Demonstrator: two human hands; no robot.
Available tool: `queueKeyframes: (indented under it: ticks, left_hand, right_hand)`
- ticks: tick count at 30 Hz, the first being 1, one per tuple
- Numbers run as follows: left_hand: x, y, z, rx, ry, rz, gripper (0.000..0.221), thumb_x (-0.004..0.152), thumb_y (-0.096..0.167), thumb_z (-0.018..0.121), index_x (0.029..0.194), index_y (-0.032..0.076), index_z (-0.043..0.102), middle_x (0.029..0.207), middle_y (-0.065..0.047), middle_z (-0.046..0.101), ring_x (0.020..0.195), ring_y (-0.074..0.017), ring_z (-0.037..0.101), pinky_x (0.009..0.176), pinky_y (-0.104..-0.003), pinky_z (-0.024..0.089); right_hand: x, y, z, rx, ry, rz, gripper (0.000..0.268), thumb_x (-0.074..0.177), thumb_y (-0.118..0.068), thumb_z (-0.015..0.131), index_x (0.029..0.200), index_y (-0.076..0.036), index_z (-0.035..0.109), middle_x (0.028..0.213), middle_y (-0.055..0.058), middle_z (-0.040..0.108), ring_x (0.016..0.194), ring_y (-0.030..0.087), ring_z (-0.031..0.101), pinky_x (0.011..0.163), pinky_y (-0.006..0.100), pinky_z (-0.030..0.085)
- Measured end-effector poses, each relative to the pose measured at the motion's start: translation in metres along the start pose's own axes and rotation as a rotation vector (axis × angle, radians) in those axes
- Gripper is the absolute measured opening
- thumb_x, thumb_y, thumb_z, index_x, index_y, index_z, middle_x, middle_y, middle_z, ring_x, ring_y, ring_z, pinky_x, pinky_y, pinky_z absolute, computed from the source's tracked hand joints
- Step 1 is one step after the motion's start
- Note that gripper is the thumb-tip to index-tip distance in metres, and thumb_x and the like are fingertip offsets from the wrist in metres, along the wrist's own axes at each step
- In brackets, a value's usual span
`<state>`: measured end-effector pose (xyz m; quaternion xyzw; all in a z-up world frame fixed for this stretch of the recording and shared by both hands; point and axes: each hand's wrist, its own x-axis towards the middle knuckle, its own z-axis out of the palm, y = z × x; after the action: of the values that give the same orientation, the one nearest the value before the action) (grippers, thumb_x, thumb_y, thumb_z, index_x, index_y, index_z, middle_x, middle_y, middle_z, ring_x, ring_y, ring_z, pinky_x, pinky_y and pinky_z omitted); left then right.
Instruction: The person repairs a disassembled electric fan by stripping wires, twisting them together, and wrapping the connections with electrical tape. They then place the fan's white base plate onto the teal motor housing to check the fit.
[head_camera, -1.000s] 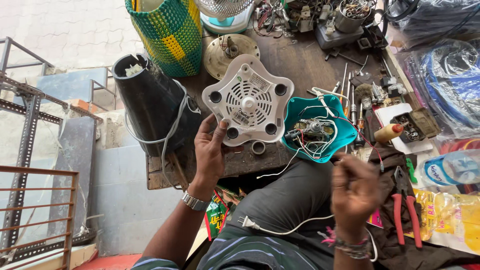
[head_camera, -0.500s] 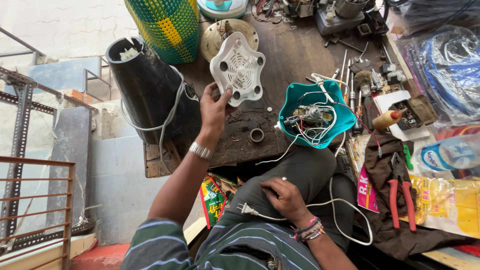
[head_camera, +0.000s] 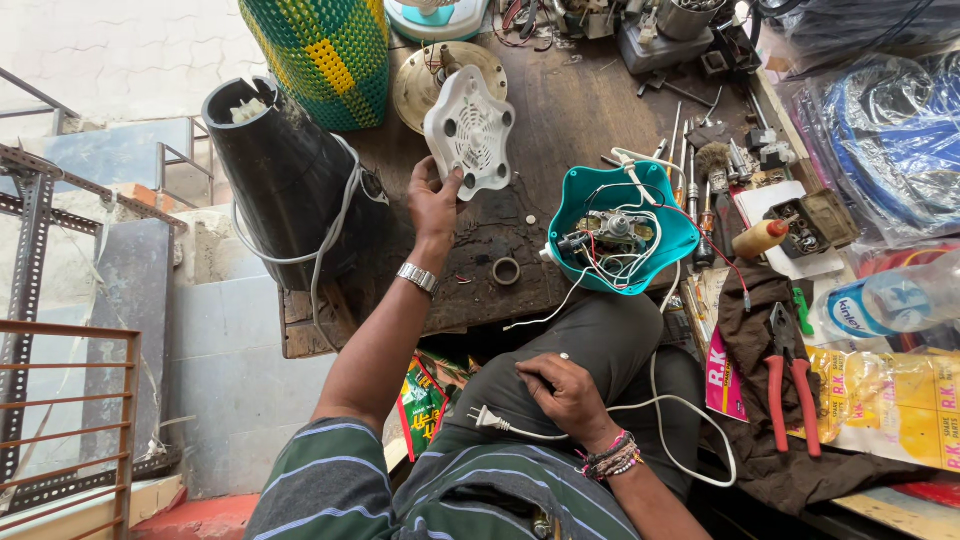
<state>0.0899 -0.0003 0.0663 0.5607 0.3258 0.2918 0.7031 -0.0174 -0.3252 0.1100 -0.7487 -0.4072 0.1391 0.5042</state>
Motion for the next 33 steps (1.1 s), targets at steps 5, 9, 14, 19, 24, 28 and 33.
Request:
queueKeyframes:
  ticks: [5, 9, 14, 19, 24, 28, 33]
  left_hand:
    - [-0.002, 0.002, -0.004, -0.060, 0.014, 0.009, 0.045, 0.092, 0.015, 0.073, 0.132, 0.006, 0.055, 0.103, -0.009, 0.076, 0.082, -0.0157, 0.075, 0.060, -0.032, 0.065]
    - [-0.003, 0.003, -0.008, -0.109, 0.025, -0.036, 0.048, 0.092, 0.016, 0.073, 0.134, 0.005, 0.052, 0.110, -0.011, 0.073, 0.088, -0.0169, 0.073, 0.061, -0.032, 0.064]
    - [-0.013, 0.003, -0.020, -0.241, 0.032, -0.233, 0.047, 0.093, 0.016, 0.068, 0.134, 0.004, 0.048, 0.111, -0.016, 0.071, 0.085, -0.0261, 0.077, 0.065, -0.039, 0.064]
    - [-0.028, -0.036, -0.040, -0.351, -0.111, -0.370, 0.045, 0.098, 0.019, 0.065, 0.133, -0.004, 0.049, 0.112, -0.020, 0.068, 0.087, -0.0319, 0.076, 0.068, -0.044, 0.064]
    - [-0.033, -0.051, -0.053, -0.340, -0.152, -0.423, 0.052, 0.099, 0.025, 0.064, 0.137, -0.006, 0.047, 0.114, -0.020, 0.066, 0.089, -0.0312, 0.075, 0.068, -0.043, 0.069]
    - [-0.055, -0.032, -0.066, -0.004, -0.071, -0.327, 0.062, 0.095, 0.023, 0.065, 0.145, 0.002, 0.035, 0.114, -0.023, 0.068, 0.084, -0.0307, 0.075, 0.062, -0.037, 0.063]
    - [-0.078, -0.021, -0.088, 0.512, 0.092, -0.082, 0.050, 0.095, 0.020, 0.067, 0.140, 0.003, 0.055, 0.108, -0.017, 0.074, 0.082, -0.0213, 0.075, 0.062, -0.033, 0.061]
  right_hand:
    - [0.001, 0.000, 0.000, 0.005, -0.007, 0.017, 0.018, 0.086, -0.001, 0.074, 0.104, -0.002, 0.075, 0.099, 0.010, 0.077, 0.090, 0.022, 0.076, 0.078, 0.031, 0.062]
    - [0.000, -0.001, -0.001, 0.003, 0.001, 0.007, 0.018, 0.086, -0.001, 0.074, 0.104, -0.002, 0.075, 0.099, 0.010, 0.077, 0.090, 0.022, 0.076, 0.078, 0.032, 0.062]
    - [0.000, -0.001, -0.001, 0.018, 0.000, 0.014, 0.017, 0.086, -0.001, 0.074, 0.103, -0.002, 0.075, 0.098, 0.010, 0.077, 0.090, 0.022, 0.076, 0.078, 0.031, 0.062]
    - [0.000, -0.001, -0.001, 0.025, 0.000, 0.025, 0.017, 0.086, -0.001, 0.074, 0.103, -0.002, 0.075, 0.098, 0.010, 0.077, 0.090, 0.022, 0.076, 0.078, 0.031, 0.062]
    - [-0.001, -0.001, -0.001, 0.017, 0.008, -0.008, 0.018, 0.086, 0.000, 0.074, 0.103, -0.002, 0.074, 0.098, 0.011, 0.077, 0.090, 0.023, 0.076, 0.078, 0.032, 0.061]
    - [-0.001, 0.000, -0.002, 0.034, 0.016, -0.011, 0.018, 0.086, -0.001, 0.075, 0.103, -0.002, 0.074, 0.097, 0.010, 0.077, 0.089, 0.022, 0.076, 0.078, 0.031, 0.061]
    - [-0.002, 0.004, -0.001, 0.052, 0.006, -0.006, 0.018, 0.087, 0.000, 0.074, 0.104, -0.002, 0.075, 0.100, 0.010, 0.078, 0.091, 0.022, 0.076, 0.078, 0.031, 0.062]
